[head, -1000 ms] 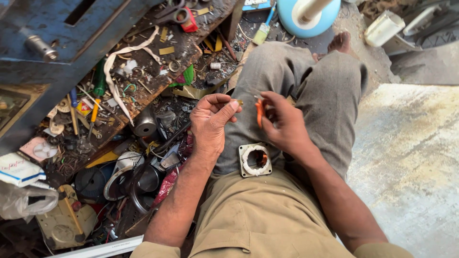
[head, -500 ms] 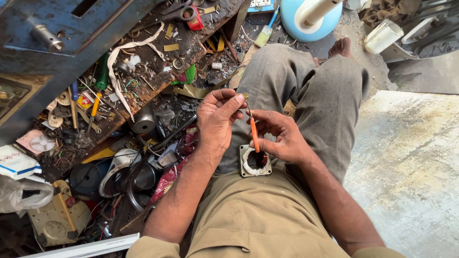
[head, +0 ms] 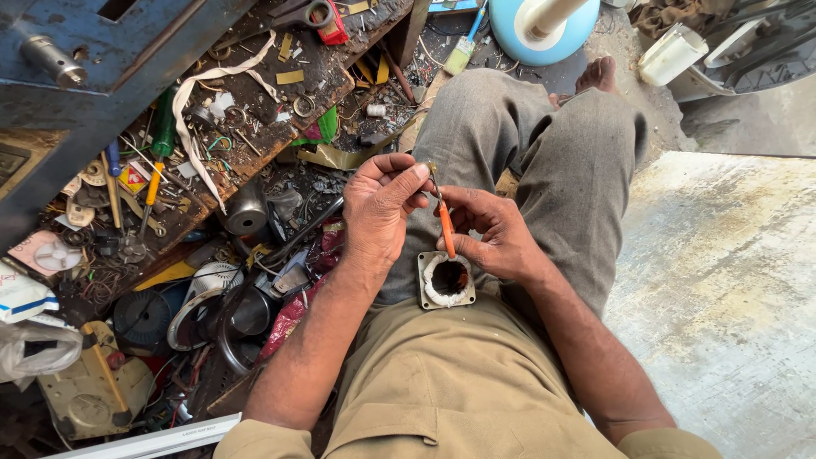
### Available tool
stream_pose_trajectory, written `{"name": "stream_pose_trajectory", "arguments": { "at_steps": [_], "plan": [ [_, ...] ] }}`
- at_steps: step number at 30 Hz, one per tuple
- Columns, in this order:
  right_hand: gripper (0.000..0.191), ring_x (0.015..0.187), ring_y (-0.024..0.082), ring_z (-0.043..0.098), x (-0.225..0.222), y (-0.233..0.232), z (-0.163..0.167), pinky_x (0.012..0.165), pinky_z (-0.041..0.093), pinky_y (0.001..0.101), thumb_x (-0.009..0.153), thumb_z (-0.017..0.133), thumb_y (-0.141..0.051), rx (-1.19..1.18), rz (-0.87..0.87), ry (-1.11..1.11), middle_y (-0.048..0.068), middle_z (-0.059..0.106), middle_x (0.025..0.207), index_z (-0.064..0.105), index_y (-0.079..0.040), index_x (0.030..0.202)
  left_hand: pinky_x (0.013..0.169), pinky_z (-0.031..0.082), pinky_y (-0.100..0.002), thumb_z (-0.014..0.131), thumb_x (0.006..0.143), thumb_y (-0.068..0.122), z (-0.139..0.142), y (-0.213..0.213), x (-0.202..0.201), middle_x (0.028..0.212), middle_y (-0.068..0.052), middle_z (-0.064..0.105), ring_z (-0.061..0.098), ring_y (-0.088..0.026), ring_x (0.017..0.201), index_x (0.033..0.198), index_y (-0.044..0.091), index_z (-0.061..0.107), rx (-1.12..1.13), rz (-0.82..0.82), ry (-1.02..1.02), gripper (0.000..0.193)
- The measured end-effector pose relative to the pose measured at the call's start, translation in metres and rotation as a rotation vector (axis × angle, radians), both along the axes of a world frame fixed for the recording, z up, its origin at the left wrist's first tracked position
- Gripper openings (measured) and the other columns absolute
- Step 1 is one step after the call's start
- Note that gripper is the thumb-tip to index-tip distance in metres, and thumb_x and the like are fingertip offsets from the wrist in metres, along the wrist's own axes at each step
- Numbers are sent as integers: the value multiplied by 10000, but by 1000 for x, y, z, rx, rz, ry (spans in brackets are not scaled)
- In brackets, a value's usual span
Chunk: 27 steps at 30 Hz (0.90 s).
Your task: The person sits on the floor and uses a screwdriver to adjust a small electrical component with white insulation. They cut a strip of cardboard with scissors and insert it into the component, then continue adjusting the internal parts with their fingers.
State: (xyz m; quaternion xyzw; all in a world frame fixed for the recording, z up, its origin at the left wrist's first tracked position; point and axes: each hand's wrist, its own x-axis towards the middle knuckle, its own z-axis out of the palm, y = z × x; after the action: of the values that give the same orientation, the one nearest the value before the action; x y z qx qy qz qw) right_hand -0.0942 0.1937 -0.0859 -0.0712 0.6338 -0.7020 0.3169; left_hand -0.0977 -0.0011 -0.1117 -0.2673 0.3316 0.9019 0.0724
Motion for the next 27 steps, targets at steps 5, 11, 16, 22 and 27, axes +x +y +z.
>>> {"name": "stream_pose_trajectory", "arguments": {
  "at_steps": [5, 11, 16, 22, 27],
  "plan": [
    [652, 973, 114, 675, -4, -1, 7, 848, 617, 278, 906, 763, 17, 38, -31, 73, 81, 678, 1193, 502, -47, 1500, 643, 616, -282, 758, 898, -38, -3, 0, 1, 912, -150, 734, 747, -196, 789, 1056, -32, 647, 18, 3, 6, 193],
    [500, 827, 238, 682, -7, -1, 3, 684, 567, 345, 803, 725, 30, 622, -27, 473, 132, 649, 1046, 559, -52, 1267, 771, 657, -312, 693, 945, -22, -2, -10, 10, 1052, -161, 761, 768, -202, 889, 1145, -56, 647, -165, -65, 106, 208],
    [233, 813, 363, 679, -11, -14, -9, 721, 553, 482, 839, 750, -98, 1017, 314, 646, 161, 639, 956, 629, -71, 1036, 686, 639, -310, 689, 948, -10, 4, -8, 9, 987, -178, 771, 753, -205, 814, 1145, -60, 653, -438, -156, 148, 207],
    [294, 867, 270, 735, 4, -17, 7, 744, 593, 375, 901, 754, -114, 583, -185, 631, 132, 734, 996, 695, -59, 1184, 802, 639, -342, 650, 983, -30, 38, -6, 9, 1045, -173, 787, 799, -262, 946, 1172, -10, 698, -994, -227, 544, 196],
    [353, 912, 174, 728, -2, -10, 11, 780, 625, 318, 935, 713, -124, -296, -400, -520, 97, 740, 1078, 657, 11, 1256, 938, 597, -453, 591, 895, -99, 62, 0, 7, 1162, -234, 699, 711, -438, 1110, 1259, -33, 629, -1373, -218, 1079, 372]
  ]
}}
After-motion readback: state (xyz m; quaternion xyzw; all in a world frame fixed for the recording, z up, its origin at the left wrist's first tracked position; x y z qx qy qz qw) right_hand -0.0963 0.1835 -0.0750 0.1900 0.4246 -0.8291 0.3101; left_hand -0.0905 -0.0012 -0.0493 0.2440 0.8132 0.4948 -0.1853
